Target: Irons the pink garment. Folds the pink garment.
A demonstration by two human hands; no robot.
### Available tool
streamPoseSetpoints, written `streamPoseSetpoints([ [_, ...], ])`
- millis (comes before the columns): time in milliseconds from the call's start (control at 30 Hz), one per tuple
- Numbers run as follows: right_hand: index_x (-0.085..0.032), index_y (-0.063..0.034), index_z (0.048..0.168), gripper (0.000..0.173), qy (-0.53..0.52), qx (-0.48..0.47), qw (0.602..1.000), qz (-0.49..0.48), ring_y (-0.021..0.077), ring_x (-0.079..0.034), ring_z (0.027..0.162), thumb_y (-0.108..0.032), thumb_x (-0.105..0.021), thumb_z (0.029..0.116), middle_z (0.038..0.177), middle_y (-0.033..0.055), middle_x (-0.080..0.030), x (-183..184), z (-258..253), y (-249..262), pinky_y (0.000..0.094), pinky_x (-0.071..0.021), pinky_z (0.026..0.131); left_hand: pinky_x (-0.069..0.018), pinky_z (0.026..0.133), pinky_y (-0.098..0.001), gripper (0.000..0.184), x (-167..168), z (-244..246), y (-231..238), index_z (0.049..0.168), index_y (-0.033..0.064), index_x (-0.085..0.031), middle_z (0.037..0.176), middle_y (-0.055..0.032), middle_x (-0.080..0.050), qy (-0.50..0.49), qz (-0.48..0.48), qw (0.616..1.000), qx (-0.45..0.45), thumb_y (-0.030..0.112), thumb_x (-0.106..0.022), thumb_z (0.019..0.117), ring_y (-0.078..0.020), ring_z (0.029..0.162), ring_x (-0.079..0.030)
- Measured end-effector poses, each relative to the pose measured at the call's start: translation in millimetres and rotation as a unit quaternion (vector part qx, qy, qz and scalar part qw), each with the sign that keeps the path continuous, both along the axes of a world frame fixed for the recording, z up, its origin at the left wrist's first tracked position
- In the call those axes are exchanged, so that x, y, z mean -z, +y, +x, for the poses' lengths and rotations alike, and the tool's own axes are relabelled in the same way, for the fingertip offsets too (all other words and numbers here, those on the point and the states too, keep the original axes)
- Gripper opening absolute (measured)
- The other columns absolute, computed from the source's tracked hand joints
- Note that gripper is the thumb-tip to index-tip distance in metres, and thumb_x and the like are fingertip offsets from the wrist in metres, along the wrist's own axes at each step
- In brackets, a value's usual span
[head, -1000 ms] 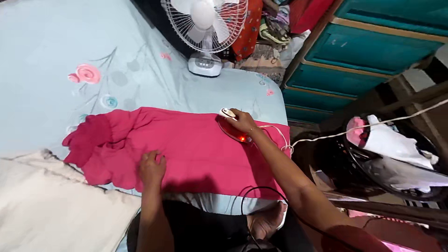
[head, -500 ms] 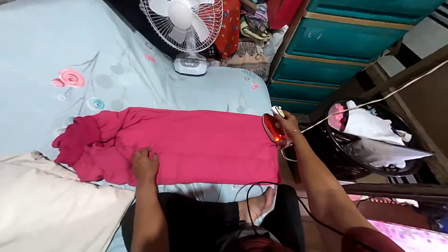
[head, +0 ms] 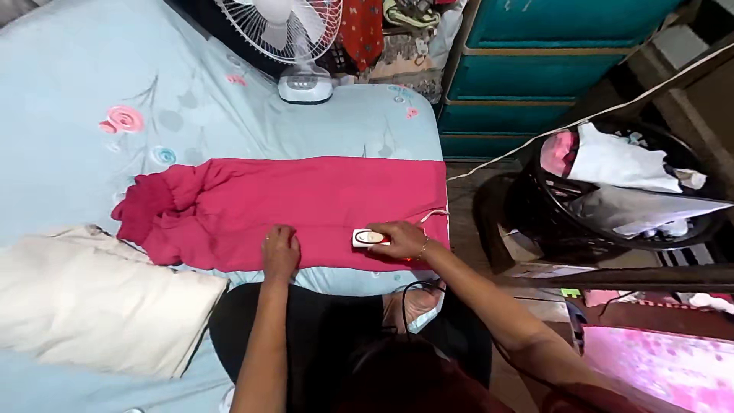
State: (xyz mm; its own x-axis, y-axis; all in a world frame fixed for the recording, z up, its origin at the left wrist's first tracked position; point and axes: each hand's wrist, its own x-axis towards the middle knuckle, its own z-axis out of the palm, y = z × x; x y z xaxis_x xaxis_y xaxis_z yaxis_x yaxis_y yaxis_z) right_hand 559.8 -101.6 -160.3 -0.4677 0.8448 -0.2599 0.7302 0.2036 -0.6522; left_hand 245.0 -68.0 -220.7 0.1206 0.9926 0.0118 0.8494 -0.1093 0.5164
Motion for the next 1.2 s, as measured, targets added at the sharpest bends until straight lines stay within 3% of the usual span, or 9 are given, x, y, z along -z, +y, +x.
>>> streamPoseSetpoints([
  [133,-0.061,-0.0096,0.143,0.053,-0.004,-0.009,1.0,-0.005,0.0388,-0.066,0.119,-0.039,-0.064,0.0996,0.126,0.0212,-0.07,-2,39,-26,0.0611,-0.0468,0.103,-0.0407,0.11,-0.0642,0.027,1,35,-16,0.118,-0.0072,-0.071,0.128,-0.0313,-0.065,-0.011,-0.015,0.997,0.068,0.006,-0.054,0.1017,-0.0491,0.125,-0.059],
  [267,-0.063,-0.0067,0.141,0.055,0.021,0.044,0.999,0.019,0.0371,-0.066,0.121,-0.037,-0.069,0.0956,0.128,0.0204,-0.07,10,95,-53,0.0604,-0.0467,0.106,-0.0444,0.108,-0.06,0.028,6,90,-34,0.116,-0.0064,-0.072,0.125,-0.0279,-0.068,-0.027,-0.013,0.978,0.208,0.013,-0.056,0.1023,-0.0451,0.123,-0.062],
  [433,-0.066,-0.0025,0.135,0.05,0.044,0.138,0.989,0.016,0.0348,-0.068,0.117,-0.03,-0.072,0.0932,0.124,0.0217,-0.071,8,146,-76,0.0554,-0.0488,0.105,-0.0469,0.106,-0.057,0.033,16,165,-59,0.114,-0.0043,-0.071,0.12,-0.0255,-0.069,-0.035,0.022,0.904,0.426,0.024,-0.069,0.0972,-0.0426,0.119,-0.065],
  [533,-0.067,0.0005,0.133,0.05,0.044,0.217,0.975,0.024,0.033,-0.069,0.114,-0.028,-0.073,0.0927,0.122,0.0228,-0.071,-1,172,-82,0.0515,-0.0504,0.104,-0.0456,0.106,-0.0576,0.035,13,195,-63,0.119,-0.0043,-0.068,0.126,-0.0268,-0.065,0.002,-0.009,0.869,0.495,0.025,-0.067,0.099,-0.0433,0.122,-0.062],
  [633,-0.067,-0.0005,0.132,0.05,0.035,0.272,0.961,0.043,0.0324,-0.07,0.109,-0.03,-0.074,0.092,0.118,0.0226,-0.072,-9,193,-88,0.0519,-0.0522,0.1,-0.0458,0.104,-0.0579,0.031,10,211,-62,0.121,-0.0047,-0.066,0.128,-0.0272,-0.063,0.04,-0.024,0.859,0.51,0.02,-0.059,0.1039,-0.0437,0.122,-0.061],
  [733,-0.067,-0.0015,0.132,0.051,0.042,0.313,0.947,0.055,0.0314,-0.071,0.102,-0.033,-0.073,0.0926,0.114,0.0222,-0.072,-15,202,-87,0.0521,-0.0539,0.095,-0.049,0.098,-0.0579,0.024,12,217,-62,0.113,-0.0054,-0.069,0.122,-0.0271,-0.066,0.051,-0.014,0.861,0.506,0.008,-0.052,0.1037,-0.0442,0.116,-0.064],
  [967,-0.062,-0.0056,0.14,0.052,0.032,0.296,0.954,0.016,0.0368,-0.067,0.116,-0.034,-0.07,0.0978,0.124,0.023,-0.07,-10,140,-45,0.0564,-0.0485,0.105,-0.0498,0.1,-0.0565,0.024,3,218,-68,0.112,-0.0065,-0.07,0.121,-0.0253,-0.068,0.002,-0.024,0.859,0.512,0.006,-0.051,0.1038,-0.0415,0.116,-0.066],
  [1067,-0.063,-0.0072,0.14,0.05,0.01,0.333,0.941,0.053,0.0425,-0.067,0.114,-0.035,-0.069,0.0987,0.121,0.0245,-0.071,5,116,-25,0.0617,-0.0483,0.101,-0.0515,0.097,-0.0558,0.023,6,213,-70,0.107,-0.0057,-0.071,0.116,-0.0245,-0.07,-0.016,0.007,0.864,0.502,0.006,-0.053,0.1035,-0.0411,0.112,-0.068],
  [1200,-0.061,-0.0105,0.143,0.052,-0.001,0.417,0.905,0.083,0.0466,-0.067,0.111,-0.038,-0.068,0.0997,0.121,0.0257,-0.07,19,126,2,0.0672,-0.0489,0.096,-0.0531,0.094,-0.0549,0.021,13,214,-74,0.102,-0.0047,-0.072,0.111,-0.0234,-0.072,-0.021,0.048,0.871,0.488,0.006,-0.054,0.1023,-0.0398,0.107,-0.07],
])
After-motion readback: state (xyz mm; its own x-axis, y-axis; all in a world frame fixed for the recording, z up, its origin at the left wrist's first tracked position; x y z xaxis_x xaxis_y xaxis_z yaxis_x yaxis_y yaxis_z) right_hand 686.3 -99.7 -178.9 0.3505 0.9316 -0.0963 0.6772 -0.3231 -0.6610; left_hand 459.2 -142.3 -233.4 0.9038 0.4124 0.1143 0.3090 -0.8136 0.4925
